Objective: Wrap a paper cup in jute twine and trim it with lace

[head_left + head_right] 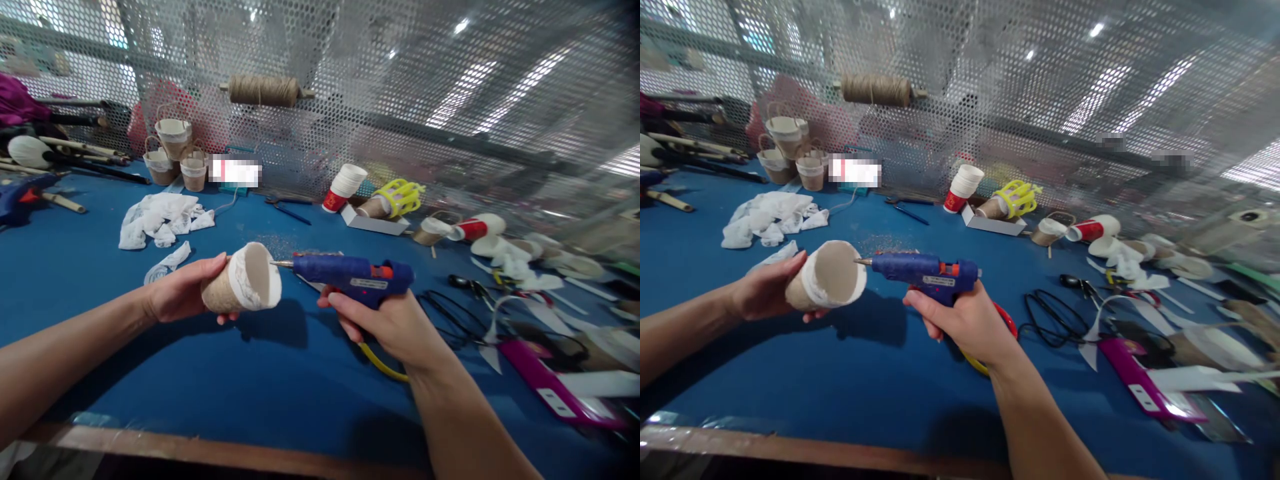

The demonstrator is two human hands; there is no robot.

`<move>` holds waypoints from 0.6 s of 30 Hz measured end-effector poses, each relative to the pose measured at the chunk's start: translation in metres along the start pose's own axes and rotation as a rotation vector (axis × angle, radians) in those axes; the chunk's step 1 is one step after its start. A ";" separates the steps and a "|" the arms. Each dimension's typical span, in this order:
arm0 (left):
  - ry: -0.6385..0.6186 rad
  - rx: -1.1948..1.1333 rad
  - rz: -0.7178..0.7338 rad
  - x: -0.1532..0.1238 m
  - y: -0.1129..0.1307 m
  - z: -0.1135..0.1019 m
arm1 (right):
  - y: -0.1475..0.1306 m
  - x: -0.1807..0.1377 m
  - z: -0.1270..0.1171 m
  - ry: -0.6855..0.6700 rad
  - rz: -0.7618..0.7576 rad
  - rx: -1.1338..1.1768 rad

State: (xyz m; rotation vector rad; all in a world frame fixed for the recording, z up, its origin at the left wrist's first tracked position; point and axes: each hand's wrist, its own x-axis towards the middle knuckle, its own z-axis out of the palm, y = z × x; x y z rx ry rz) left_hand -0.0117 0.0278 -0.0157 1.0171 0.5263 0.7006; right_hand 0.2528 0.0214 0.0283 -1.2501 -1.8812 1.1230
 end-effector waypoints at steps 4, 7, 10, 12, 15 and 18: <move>0.010 -0.049 -0.059 0.001 0.000 0.002 | 0.000 0.001 0.002 -0.019 0.015 -0.047; 0.030 -0.060 -0.061 0.001 -0.001 0.002 | -0.001 0.001 0.003 -0.039 0.035 -0.064; 0.043 -0.059 -0.065 0.001 -0.001 0.001 | -0.005 0.001 0.004 -0.064 0.086 -0.083; 0.053 -0.059 -0.069 0.001 -0.001 0.000 | -0.006 0.000 0.003 -0.074 0.109 -0.098; 0.059 -0.070 -0.080 0.001 -0.001 -0.002 | -0.006 -0.001 0.002 -0.086 0.081 -0.063; 0.033 -0.081 -0.110 0.001 -0.001 -0.003 | -0.004 -0.001 0.001 -0.062 0.028 -0.002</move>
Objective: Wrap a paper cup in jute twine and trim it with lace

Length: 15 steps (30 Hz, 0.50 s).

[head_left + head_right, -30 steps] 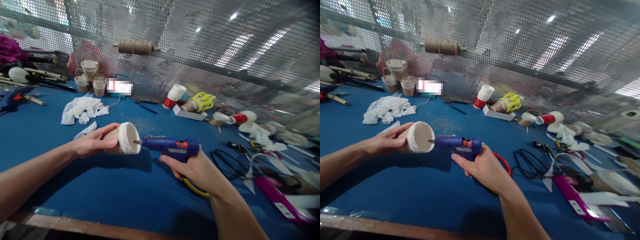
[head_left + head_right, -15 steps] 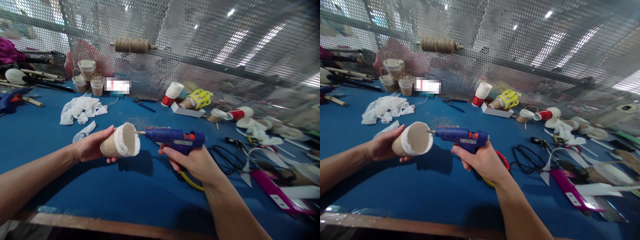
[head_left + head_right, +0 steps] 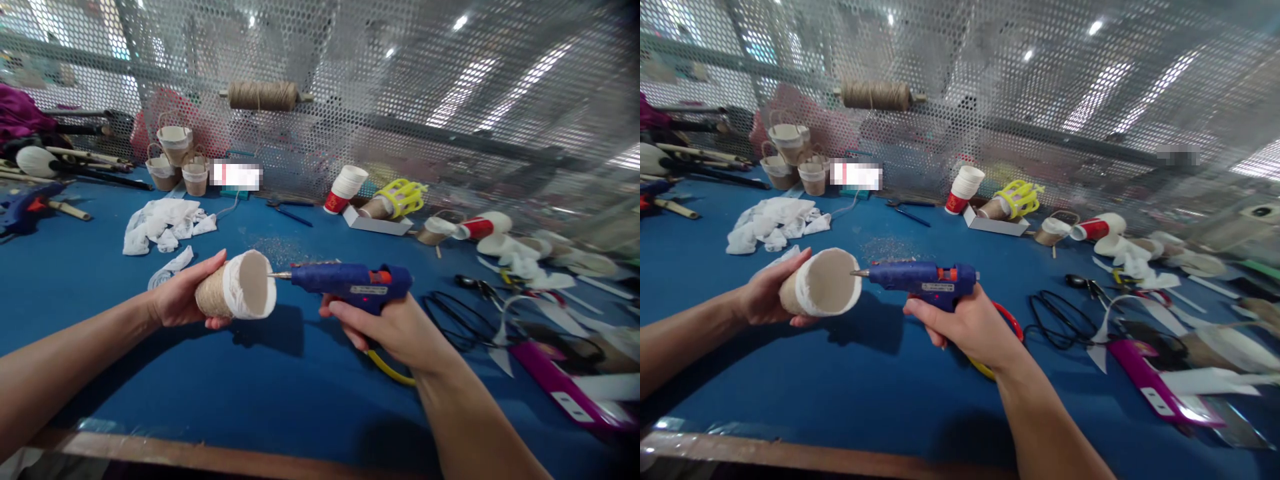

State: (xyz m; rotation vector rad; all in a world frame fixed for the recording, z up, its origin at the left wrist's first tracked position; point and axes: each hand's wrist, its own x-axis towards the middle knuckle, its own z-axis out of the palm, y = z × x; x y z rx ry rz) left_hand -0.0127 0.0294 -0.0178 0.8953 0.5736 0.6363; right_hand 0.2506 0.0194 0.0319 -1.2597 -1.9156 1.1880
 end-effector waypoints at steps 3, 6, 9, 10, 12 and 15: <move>-0.046 0.010 -0.055 0.000 -0.001 0.001 | 0.001 0.002 0.000 0.017 -0.013 0.016; -0.075 0.017 -0.111 0.000 -0.001 0.002 | 0.000 0.004 0.001 -0.010 0.010 -0.021; -0.053 0.008 -0.059 0.002 -0.001 0.002 | -0.001 0.004 0.001 -0.032 0.071 -0.068; -0.029 0.002 -0.010 0.002 -0.001 0.001 | -0.001 0.003 0.001 -0.039 0.081 -0.074; 0.025 -0.007 0.108 0.002 0.000 -0.001 | -0.001 0.002 0.001 -0.029 0.060 -0.066; 0.069 0.010 0.234 0.002 0.001 -0.006 | 0.000 0.001 0.002 0.056 -0.026 -0.032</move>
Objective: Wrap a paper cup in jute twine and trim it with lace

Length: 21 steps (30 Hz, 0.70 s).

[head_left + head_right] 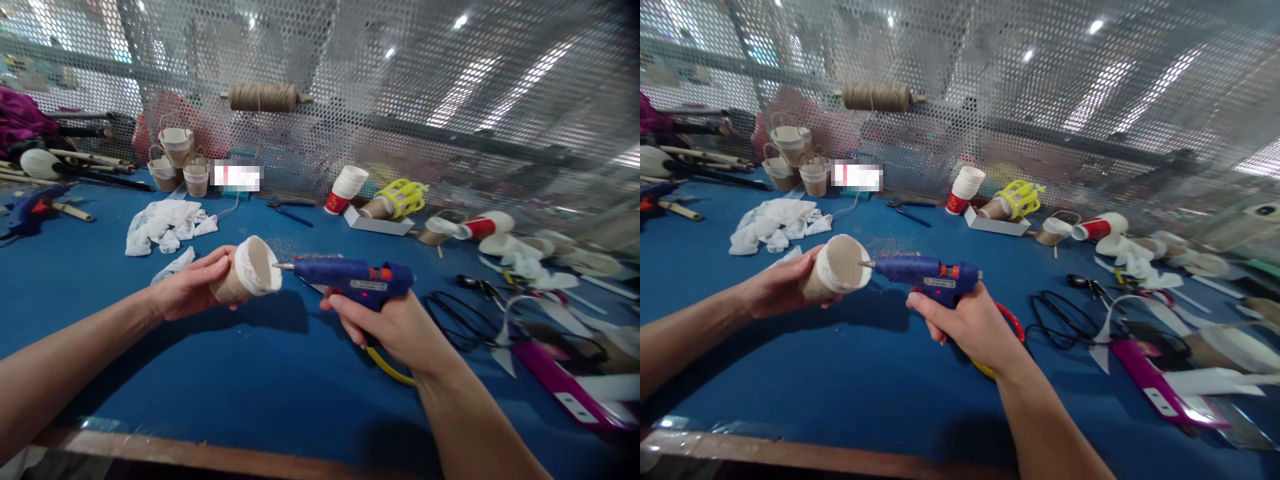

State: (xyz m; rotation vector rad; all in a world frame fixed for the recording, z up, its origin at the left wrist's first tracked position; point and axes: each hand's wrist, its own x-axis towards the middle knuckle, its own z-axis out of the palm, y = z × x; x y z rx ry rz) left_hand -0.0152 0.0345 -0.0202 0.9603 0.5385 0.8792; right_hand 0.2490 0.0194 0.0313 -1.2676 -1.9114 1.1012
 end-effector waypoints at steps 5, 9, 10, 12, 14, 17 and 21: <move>0.032 0.070 -0.008 0.000 0.000 -0.002 | 0.000 0.001 0.005 0.098 -0.043 0.009; 0.083 0.116 -0.008 0.000 -0.001 0.002 | 0.003 0.001 0.010 0.107 -0.048 0.066; 0.100 0.131 0.008 0.000 -0.001 0.004 | 0.004 0.001 0.011 0.102 -0.052 0.085; 0.130 0.166 0.041 0.000 -0.002 0.006 | 0.007 0.002 0.012 0.090 -0.064 0.126; 0.145 0.209 0.067 0.001 -0.002 0.008 | 0.010 0.003 0.014 0.080 -0.074 0.171; 0.159 0.262 0.086 0.002 -0.003 0.010 | 0.011 0.005 0.017 0.054 -0.050 0.249; 0.147 0.313 0.080 0.002 -0.005 0.010 | 0.011 0.007 0.022 -0.010 0.037 0.398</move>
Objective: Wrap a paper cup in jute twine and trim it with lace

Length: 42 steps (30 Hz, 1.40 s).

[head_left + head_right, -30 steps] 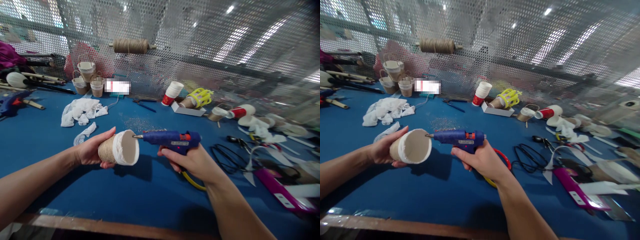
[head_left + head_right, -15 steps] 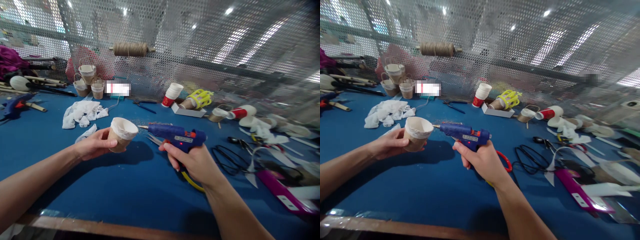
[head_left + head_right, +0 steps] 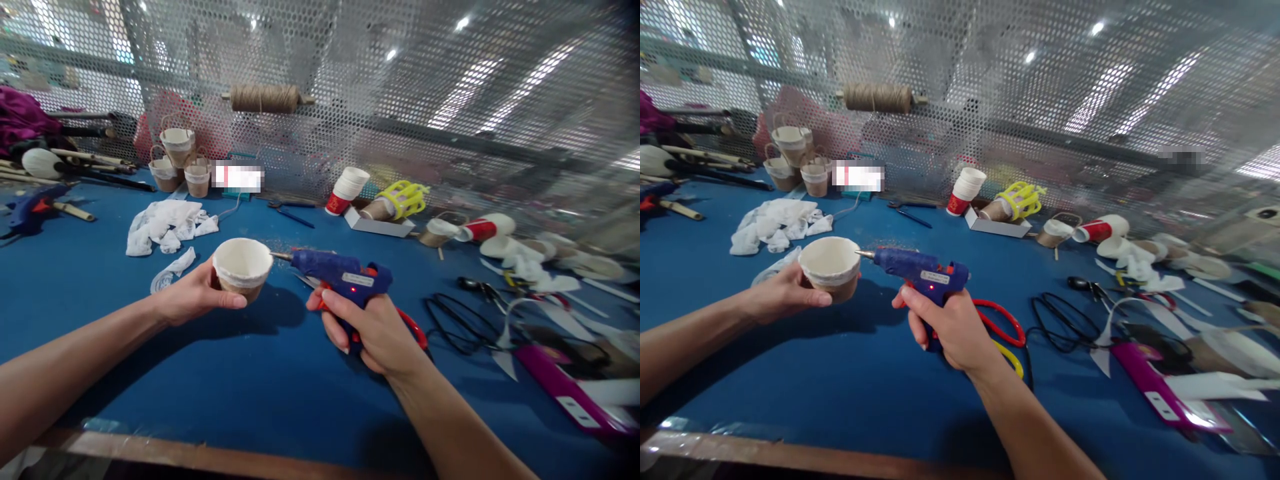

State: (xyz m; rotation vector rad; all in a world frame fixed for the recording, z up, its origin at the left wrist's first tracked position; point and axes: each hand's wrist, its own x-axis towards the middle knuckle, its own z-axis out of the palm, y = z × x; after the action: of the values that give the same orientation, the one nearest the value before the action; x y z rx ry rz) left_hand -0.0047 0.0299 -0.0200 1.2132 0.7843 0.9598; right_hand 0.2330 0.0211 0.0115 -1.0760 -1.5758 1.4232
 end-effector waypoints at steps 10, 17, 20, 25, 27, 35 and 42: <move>0.010 0.006 -0.004 0.000 -0.006 0.002 | 0.000 -0.003 0.014 -0.032 0.113 0.095; -0.022 -0.102 -0.018 0.000 -0.006 0.003 | -0.001 -0.003 0.015 0.023 0.062 0.099; -0.050 -0.143 -0.041 0.000 -0.006 0.004 | 0.000 -0.002 0.015 0.045 0.062 0.106; -0.104 -0.169 -0.059 -0.001 -0.009 0.005 | 0.003 -0.003 0.019 -0.001 0.065 0.088; -0.121 -0.177 -0.060 -0.001 -0.009 0.005 | 0.003 -0.004 0.019 -0.011 0.057 0.084; -0.016 0.011 0.009 -0.001 -0.003 0.003 | -0.002 -0.004 0.007 0.072 -0.051 -0.113; 0.172 0.329 0.127 0.000 -0.002 0.000 | -0.004 -0.005 0.003 0.085 -0.076 -0.334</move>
State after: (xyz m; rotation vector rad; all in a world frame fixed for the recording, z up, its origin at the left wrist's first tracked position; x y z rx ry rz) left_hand -0.0039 0.0298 -0.0220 1.4918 1.0406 1.0781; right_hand 0.2314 0.0153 0.0148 -1.2351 -1.8129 1.0716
